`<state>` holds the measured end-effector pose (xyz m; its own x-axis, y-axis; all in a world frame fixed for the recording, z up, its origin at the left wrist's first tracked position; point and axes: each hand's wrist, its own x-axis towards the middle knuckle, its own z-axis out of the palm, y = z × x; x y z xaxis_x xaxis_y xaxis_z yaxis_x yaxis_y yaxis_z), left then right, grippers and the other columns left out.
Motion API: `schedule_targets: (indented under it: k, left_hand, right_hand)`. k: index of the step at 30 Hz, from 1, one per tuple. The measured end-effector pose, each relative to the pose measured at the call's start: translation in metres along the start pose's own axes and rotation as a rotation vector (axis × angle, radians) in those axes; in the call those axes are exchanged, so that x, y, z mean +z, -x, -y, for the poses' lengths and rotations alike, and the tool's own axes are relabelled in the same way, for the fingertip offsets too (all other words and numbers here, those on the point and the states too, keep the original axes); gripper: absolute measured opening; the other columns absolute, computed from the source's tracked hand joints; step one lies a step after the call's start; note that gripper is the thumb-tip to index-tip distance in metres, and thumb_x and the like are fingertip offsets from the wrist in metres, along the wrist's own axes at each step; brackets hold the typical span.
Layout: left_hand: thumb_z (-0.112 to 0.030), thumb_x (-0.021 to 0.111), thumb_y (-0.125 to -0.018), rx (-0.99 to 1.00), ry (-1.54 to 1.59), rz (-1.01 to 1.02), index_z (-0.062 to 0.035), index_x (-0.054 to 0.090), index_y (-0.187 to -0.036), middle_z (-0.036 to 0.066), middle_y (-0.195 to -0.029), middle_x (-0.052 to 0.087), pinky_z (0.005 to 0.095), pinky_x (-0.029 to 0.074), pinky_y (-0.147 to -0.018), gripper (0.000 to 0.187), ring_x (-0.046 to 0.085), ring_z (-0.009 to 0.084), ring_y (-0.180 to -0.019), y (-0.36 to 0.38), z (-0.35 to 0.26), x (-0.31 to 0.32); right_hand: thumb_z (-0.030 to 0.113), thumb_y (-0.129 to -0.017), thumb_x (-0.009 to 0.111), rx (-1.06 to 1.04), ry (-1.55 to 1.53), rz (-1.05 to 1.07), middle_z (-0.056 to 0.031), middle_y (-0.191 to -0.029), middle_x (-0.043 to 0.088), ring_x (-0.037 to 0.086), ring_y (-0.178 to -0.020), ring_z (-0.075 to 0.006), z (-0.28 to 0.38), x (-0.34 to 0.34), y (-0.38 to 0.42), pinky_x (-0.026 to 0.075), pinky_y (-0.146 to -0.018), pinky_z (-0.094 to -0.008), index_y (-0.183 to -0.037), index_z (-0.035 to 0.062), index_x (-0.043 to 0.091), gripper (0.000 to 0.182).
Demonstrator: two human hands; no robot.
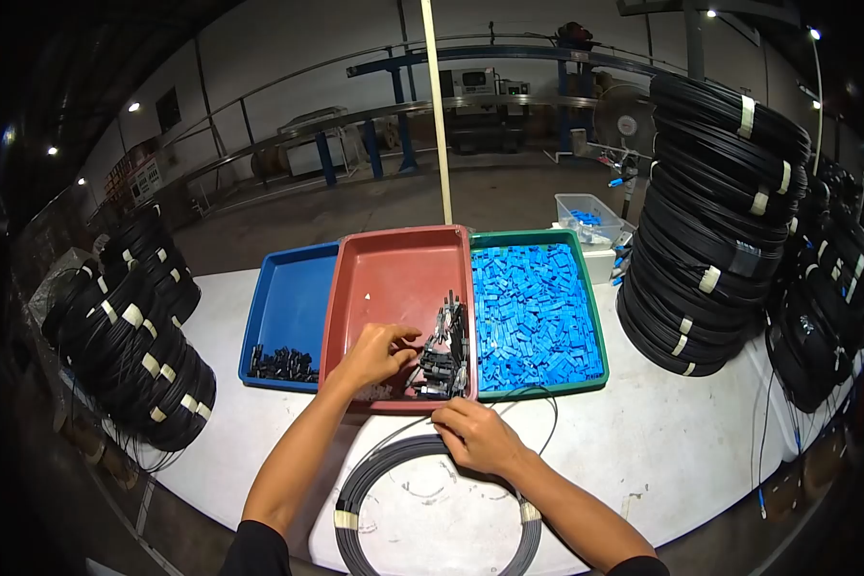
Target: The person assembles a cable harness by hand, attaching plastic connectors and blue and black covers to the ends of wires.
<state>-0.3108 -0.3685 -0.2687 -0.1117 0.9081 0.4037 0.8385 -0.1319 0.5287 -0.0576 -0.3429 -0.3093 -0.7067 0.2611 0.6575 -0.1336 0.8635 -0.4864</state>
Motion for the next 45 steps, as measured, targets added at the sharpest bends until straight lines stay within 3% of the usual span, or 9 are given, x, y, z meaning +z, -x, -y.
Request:
schedule_targets:
  k: [3,6,10,22,29,30,33,42,45]
  left_hand:
    - [-0.006,0.073,-0.083,0.012,-0.023,0.060,-0.0003,0.075,-0.108,0.020,-0.103,0.074,0.0435,0.057,-0.085,0.026,0.073,0.0356,-0.093,-0.013,-0.002,0.001]
    - [-0.012,0.074,-0.083,0.184,-0.219,0.108,-0.0036,0.077,-0.104,0.015,-0.100,0.073,0.0470,0.055,-0.086,0.024,0.069,0.0367,-0.096,-0.018,0.011,0.012]
    - [-0.017,0.074,-0.087,0.268,-0.338,0.086,-0.0067,0.077,-0.104,0.012,-0.105,0.073,0.0443,0.052,-0.091,0.021,0.067,0.0330,-0.098,-0.023,0.015,0.020]
    - [-0.010,0.075,-0.082,0.415,-0.311,0.123,-0.0055,0.076,-0.101,0.010,-0.103,0.071,0.0432,0.050,-0.086,0.020,0.066,0.0310,-0.094,-0.034,0.019,0.032]
    - [0.005,0.071,-0.080,0.312,-0.125,0.054,-0.0051,0.072,-0.117,0.016,-0.109,0.068,0.0434,0.055,-0.087,0.039,0.068,0.0359,-0.098,-0.019,0.008,0.019]
    - [0.009,0.069,-0.077,0.310,-0.066,0.041,-0.0040,0.073,-0.113,0.015,-0.108,0.065,0.0450,0.055,-0.085,0.038,0.068,0.0366,-0.098,-0.014,0.004,0.015]
    - [0.009,0.072,-0.077,0.311,-0.033,-0.048,-0.0090,0.075,-0.117,0.013,-0.103,0.065,0.0411,0.056,-0.082,0.044,0.068,0.0321,-0.091,0.001,-0.006,0.007]
    - [0.005,0.075,-0.084,0.222,0.111,-0.299,-0.0057,0.078,-0.108,0.010,-0.105,0.069,0.0327,0.058,-0.077,0.026,0.071,0.0222,-0.093,0.057,-0.060,0.009]
    - [0.003,0.072,-0.087,0.265,0.110,-0.291,-0.0030,0.076,-0.109,0.014,-0.110,0.072,0.0338,0.059,-0.078,0.023,0.074,0.0280,-0.091,0.069,-0.066,0.008]
  right_hand:
    - [0.001,-0.085,0.068,-0.022,0.033,0.011,-0.0149,-0.094,0.067,0.067,-0.085,-0.0334,-0.004,-0.002,-0.006,0.056,-0.076,-0.0394,-0.100,-0.0012,0.069,0.014]
    - [0.001,-0.084,0.069,-0.010,0.056,0.035,-0.0137,-0.095,0.067,0.067,-0.087,-0.0325,-0.002,-0.001,-0.003,0.056,-0.080,-0.0391,-0.101,-0.0005,0.069,0.017]
    - [-0.001,-0.081,0.074,-0.006,0.069,0.022,-0.0135,-0.094,0.069,0.069,-0.083,-0.0308,-0.003,-0.001,-0.004,0.058,-0.075,-0.0376,-0.098,0.0000,0.071,0.017]
    - [0.001,-0.084,0.069,0.034,0.059,0.052,-0.0127,-0.093,0.065,0.066,-0.083,-0.0315,-0.003,-0.001,-0.004,0.055,-0.078,-0.0389,-0.099,-0.0003,0.068,0.015]
    - [0.001,-0.084,0.070,0.019,0.055,0.024,-0.0130,-0.091,0.065,0.066,-0.082,-0.0321,-0.002,0.000,-0.004,0.055,-0.077,-0.0394,-0.098,-0.0005,0.068,0.014]
    - [0.001,-0.084,0.070,0.011,0.059,0.020,-0.0132,-0.092,0.065,0.066,-0.082,-0.0323,-0.002,0.000,-0.004,0.055,-0.077,-0.0394,-0.098,-0.0006,0.068,0.014]
    - [0.001,-0.085,0.070,-0.016,0.064,0.006,-0.0136,-0.092,0.065,0.066,-0.082,-0.0327,-0.004,0.001,-0.003,0.055,-0.076,-0.0398,-0.097,-0.0008,0.068,0.013]
    - [0.001,-0.086,0.070,-0.045,0.026,-0.085,-0.0154,-0.092,0.064,0.066,-0.080,-0.0347,-0.002,0.002,-0.004,0.055,-0.071,-0.0409,-0.098,-0.0010,0.068,0.012]
    - [0.001,-0.087,0.070,-0.019,0.002,-0.106,-0.0161,-0.097,0.065,0.067,-0.084,-0.0358,-0.005,0.002,-0.004,0.056,-0.073,-0.0412,-0.101,-0.0013,0.068,0.015]
